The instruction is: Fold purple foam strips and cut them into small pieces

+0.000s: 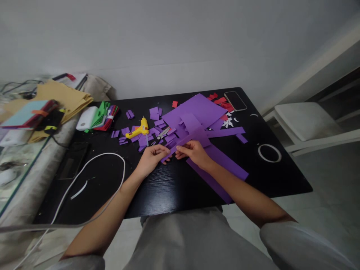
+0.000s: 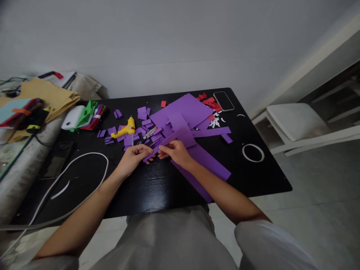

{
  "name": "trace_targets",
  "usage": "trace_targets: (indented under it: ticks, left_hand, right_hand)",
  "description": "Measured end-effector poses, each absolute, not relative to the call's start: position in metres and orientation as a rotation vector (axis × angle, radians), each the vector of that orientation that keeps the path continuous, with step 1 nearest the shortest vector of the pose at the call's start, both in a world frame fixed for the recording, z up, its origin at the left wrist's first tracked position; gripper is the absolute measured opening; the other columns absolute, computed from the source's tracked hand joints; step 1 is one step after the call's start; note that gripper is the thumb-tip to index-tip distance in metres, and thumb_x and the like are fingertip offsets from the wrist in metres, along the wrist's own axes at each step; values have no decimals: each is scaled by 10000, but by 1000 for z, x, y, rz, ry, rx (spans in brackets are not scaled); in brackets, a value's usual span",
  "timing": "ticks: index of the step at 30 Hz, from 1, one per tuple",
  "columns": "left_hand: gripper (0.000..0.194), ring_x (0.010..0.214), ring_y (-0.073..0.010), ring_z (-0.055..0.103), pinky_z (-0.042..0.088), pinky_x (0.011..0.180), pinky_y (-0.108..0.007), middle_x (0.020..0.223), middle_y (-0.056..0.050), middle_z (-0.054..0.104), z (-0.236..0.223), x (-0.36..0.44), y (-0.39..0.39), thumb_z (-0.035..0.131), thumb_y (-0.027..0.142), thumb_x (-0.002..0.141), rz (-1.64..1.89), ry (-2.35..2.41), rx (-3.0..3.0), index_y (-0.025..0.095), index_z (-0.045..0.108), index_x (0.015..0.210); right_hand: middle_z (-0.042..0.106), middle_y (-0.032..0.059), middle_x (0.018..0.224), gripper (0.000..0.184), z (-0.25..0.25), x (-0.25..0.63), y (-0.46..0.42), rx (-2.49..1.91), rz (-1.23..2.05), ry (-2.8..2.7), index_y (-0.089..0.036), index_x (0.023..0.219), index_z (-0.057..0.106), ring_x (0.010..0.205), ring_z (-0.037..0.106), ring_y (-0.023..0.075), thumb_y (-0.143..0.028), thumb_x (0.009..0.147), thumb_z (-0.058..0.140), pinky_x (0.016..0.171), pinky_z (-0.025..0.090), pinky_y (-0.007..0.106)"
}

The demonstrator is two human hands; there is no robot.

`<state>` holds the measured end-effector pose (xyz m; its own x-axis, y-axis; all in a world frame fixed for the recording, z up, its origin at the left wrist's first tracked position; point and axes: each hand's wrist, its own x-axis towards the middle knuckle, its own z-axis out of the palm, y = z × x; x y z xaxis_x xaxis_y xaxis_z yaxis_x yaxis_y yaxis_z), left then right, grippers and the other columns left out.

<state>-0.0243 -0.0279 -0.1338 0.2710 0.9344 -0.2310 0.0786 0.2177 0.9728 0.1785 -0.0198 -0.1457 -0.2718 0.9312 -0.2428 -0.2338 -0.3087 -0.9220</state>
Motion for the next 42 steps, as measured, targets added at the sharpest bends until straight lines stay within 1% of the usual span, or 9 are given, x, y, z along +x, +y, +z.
trace_targets:
  ticks: [6,15,19,24,28,33,38,42]
  left_hand:
    - [270,656,-168,690,552,572,-245,689,-38,717,-134,-22,-28,772,404,760,813,1150,1198,145,729,823]
    - [288,644,-165,693,569,591,-259,704,-40,724,-134,-20,-29,787,413,748,808,1135,1201,140,730,821]
    - [291,665,-169,699,574,600,-260,720,-45,729,-134,-21,-29,786,414,753,803,1124,1192,141,727,832]
    - [301,664,-176,699,573,581,-264,731,-50,731,-134,-24,-28,783,422,743,823,1133,1185,142,723,835]
    - [295,662,-176,697,573,586,-265,709,-44,725,-133,-24,-28,793,416,728,840,1143,1185,144,724,818]
    - [274,658,-164,682,582,602,-268,705,-36,716,-134,-22,-28,789,404,741,834,1131,1199,146,740,820]
    - [264,640,-148,656,580,594,-262,700,-29,705,-134,-20,-29,794,395,744,836,1121,1202,148,745,823]
    - [255,635,-142,650,578,591,-257,706,-29,709,-133,-20,-29,795,385,745,836,1113,1201,147,747,822]
  right_hand:
    - [727,38,689,445,-147,170,-26,-1054,1769,-989,-128,733,724,597,708,156,-520,597,887,610,621,282]
    - [728,36,672,475,-148,171,-25,-1052,1770,-1048,-126,721,722,594,705,150,-554,590,880,632,631,297]
    - [728,39,681,467,-148,173,-24,-1058,1757,-1075,-127,729,722,606,707,155,-555,613,869,660,635,316]
    - [727,45,697,419,-146,177,-21,-1063,1683,-1069,-128,731,717,607,703,158,-513,647,858,670,634,332]
    - [727,44,693,411,-146,175,-22,-1069,1691,-1018,-131,730,713,602,708,165,-502,640,864,639,630,317]
    - [730,47,707,417,-148,168,-29,-1059,1751,-1015,-133,754,725,606,704,161,-505,634,871,640,633,321]
    - [716,39,670,436,-149,166,-30,-1043,1750,-1046,-127,723,724,595,697,155,-528,628,866,624,628,308]
    - [716,43,671,434,-148,167,-29,-1041,1740,-1072,-125,725,724,596,696,157,-529,641,860,640,633,325]
